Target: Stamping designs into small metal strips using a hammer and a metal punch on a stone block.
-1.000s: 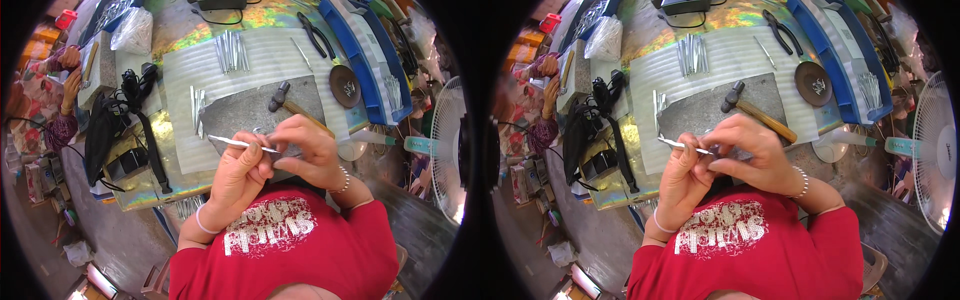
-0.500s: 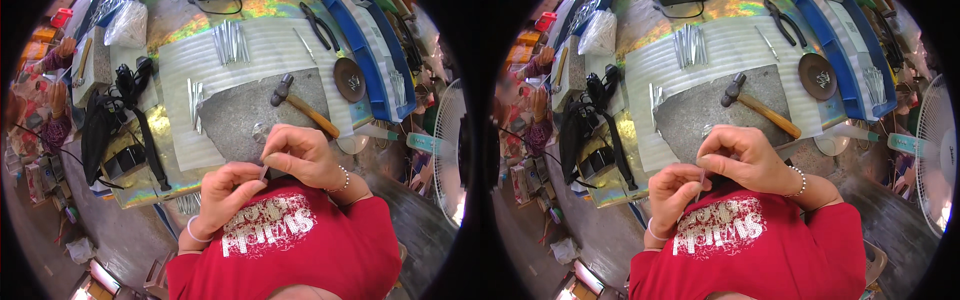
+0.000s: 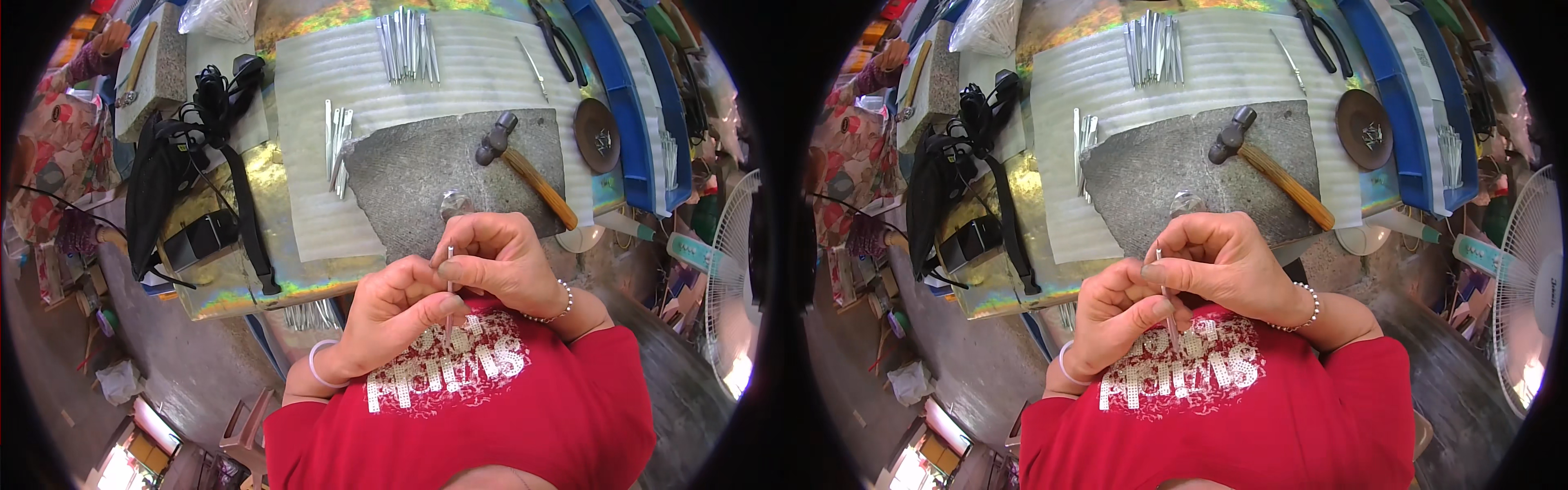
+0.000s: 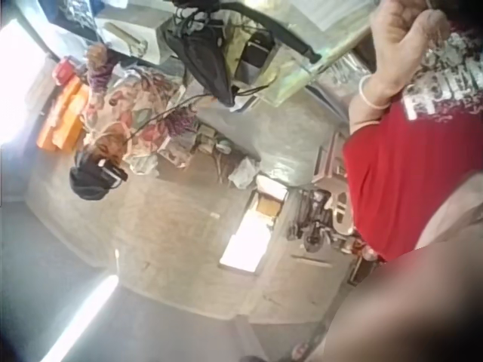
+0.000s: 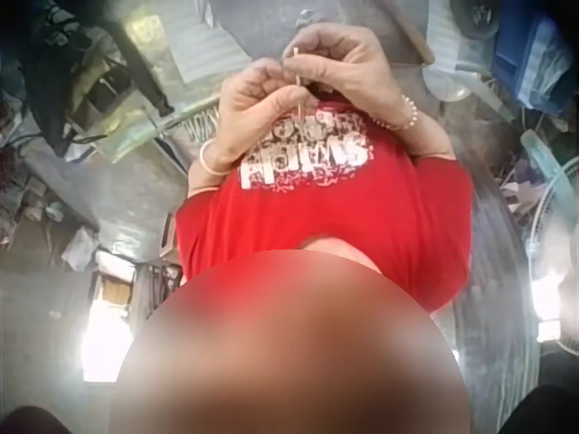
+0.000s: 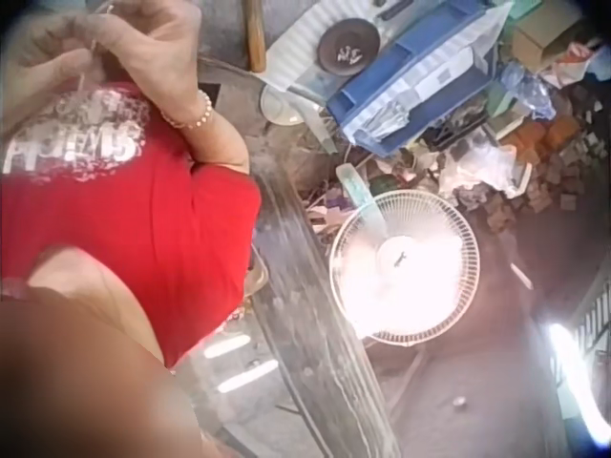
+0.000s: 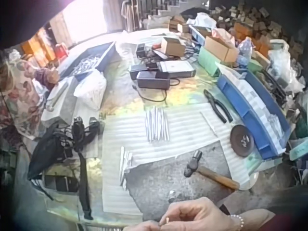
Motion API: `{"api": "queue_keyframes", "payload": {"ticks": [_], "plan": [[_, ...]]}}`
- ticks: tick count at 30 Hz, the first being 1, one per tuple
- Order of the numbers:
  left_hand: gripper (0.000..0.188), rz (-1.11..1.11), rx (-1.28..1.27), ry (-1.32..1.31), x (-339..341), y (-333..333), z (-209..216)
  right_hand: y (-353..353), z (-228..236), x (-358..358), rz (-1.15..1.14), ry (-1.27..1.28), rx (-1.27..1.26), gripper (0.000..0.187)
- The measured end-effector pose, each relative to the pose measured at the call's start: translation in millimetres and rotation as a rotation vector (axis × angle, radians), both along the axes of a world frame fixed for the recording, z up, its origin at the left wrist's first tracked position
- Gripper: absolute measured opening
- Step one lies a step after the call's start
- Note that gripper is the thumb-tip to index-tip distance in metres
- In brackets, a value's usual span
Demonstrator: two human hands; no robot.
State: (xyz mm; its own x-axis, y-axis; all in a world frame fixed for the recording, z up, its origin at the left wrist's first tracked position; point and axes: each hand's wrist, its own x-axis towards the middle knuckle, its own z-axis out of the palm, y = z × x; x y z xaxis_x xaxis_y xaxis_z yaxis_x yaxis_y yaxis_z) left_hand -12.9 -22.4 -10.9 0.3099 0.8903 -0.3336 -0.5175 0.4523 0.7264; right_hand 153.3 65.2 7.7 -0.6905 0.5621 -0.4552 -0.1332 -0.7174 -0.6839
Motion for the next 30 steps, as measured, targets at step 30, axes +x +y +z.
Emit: {"api": "queue_keyframes", "payload": {"ticks": [30], "plan": [[0.012,-0.097,-0.109,-0.123,6.0,9.7,4.3,-2.0,-8.9,10.0,0.042,-0.016,0.134,0.006]]}}
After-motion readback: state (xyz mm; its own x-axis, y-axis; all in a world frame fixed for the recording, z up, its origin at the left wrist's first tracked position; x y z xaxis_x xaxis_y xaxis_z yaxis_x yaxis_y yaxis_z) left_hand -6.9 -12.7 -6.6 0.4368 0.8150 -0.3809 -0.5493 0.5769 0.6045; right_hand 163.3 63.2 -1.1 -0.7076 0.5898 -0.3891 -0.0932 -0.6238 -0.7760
